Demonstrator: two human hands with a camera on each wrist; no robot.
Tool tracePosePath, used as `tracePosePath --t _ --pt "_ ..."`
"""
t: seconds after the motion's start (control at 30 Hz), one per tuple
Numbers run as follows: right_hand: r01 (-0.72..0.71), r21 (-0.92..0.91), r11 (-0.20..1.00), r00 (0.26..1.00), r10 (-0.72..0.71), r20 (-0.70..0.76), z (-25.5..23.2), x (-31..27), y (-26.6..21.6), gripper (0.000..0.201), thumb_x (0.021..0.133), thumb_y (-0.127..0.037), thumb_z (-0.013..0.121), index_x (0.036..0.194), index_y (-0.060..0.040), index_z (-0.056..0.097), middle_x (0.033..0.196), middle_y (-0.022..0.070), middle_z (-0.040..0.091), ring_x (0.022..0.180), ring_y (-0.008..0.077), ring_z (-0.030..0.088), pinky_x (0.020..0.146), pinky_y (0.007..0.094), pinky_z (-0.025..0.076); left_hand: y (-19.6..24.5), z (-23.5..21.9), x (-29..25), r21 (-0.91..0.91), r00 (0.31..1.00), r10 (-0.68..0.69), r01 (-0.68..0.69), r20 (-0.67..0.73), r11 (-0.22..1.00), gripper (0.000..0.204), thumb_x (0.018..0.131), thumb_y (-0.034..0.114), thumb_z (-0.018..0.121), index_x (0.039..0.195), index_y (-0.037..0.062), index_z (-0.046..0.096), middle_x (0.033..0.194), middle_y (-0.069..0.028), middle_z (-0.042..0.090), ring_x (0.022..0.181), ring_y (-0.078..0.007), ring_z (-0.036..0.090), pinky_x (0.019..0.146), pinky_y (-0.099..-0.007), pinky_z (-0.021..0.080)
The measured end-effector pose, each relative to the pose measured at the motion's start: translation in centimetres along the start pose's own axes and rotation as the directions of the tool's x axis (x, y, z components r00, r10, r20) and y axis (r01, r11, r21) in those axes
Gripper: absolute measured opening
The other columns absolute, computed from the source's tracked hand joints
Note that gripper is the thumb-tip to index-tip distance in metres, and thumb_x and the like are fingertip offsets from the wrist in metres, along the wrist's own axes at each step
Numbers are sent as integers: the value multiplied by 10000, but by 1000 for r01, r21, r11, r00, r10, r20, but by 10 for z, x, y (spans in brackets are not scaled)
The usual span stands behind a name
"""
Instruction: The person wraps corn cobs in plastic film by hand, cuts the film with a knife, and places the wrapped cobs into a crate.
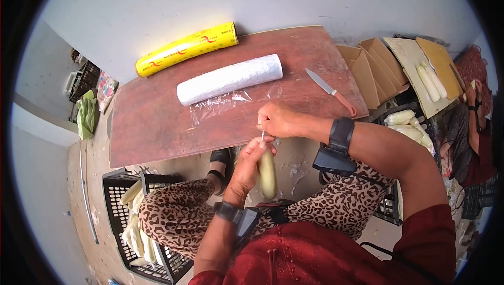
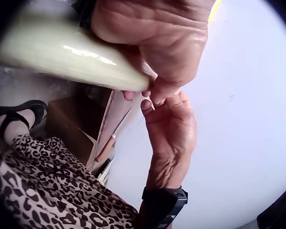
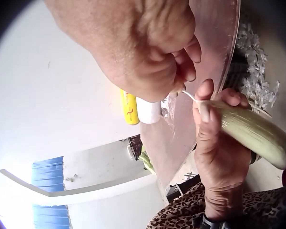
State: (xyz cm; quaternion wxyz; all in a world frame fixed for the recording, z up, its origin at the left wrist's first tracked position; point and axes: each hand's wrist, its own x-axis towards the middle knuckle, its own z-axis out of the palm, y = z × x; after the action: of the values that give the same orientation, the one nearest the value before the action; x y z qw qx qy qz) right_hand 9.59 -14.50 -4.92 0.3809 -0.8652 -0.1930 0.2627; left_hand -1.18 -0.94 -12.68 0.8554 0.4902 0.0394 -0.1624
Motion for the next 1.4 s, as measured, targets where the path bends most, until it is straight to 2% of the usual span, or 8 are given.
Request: tracePosePath --t 0.1,0.3,0.5,0.6,0.8,1.2,1.3,1.4 --pt "93 -179 980 996 -93 7 2 3 -1 91 796 -105 644 767 -20 655 693 208 648 691 289 674 654 397 519 1 -1 1 -62 999 -28 26 -27 998 390 950 386 500 997 9 586 925 -107 619 892 -207 566 866 -345 440" --pt "18 -66 998 999 -15 46 8 3 0 90 777 -66 602 758 11 645 703 212 636 689 333 658 642 405 509 -2 -4 2 -56 999 -37 36 -9 998 300 944 274 484 961 -7 587 937 -134 626 913 -229 587 879 -349 447" --pt "122 -163 979 992 -114 57 13 11 12 91 778 -82 627 792 1 660 732 228 636 725 352 657 659 417 510 -7 0 3 -85 981 -132 121 -141 989 257 947 222 511 936 -17 604 870 -118 653 803 -185 614 787 -292 485" --pt "125 -205 971 992 -117 49 17 11 15 102 818 -85 614 761 0 619 726 188 632 696 267 636 621 392 482 -16 -9 7 37 972 -140 150 -191 988 292 944 253 493 949 -17 603 864 -118 649 797 -195 614 769 -305 495" --pt "130 -298 946 991 -117 60 26 23 20 126 788 -102 648 867 -5 665 882 241 651 874 409 642 729 448 522 -25 -18 12 62 953 -142 164 -268 985 272 936 243 505 898 0 623 799 -93 652 738 -177 613 694 -290 489" --pt "201 -469 860 979 -189 73 34 27 18 144 789 -117 651 909 -36 662 1042 193 610 1008 402 601 810 455 511 -36 -19 20 116 895 -39 101 -445 988 253 909 210 538 784 17 645 729 -55 646 611 -121 562 594 -253 454" --pt "244 -443 863 967 -252 42 34 26 22 71 800 -42 557 840 -41 616 966 180 579 913 416 589 750 477 477 -37 -18 21 119 899 -32 93 -438 989 253 902 232 555 784 27 645 730 -53 645 616 -122 566 592 -254 454" --pt "193 -441 877 981 -173 86 28 28 20 160 787 -129 638 920 -42 660 1032 201 602 1008 401 596 799 467 505 -35 -17 21 84 893 -59 108 -446 991 239 894 248 573 803 38 643 732 -52 644 625 -126 571 594 -261 457"
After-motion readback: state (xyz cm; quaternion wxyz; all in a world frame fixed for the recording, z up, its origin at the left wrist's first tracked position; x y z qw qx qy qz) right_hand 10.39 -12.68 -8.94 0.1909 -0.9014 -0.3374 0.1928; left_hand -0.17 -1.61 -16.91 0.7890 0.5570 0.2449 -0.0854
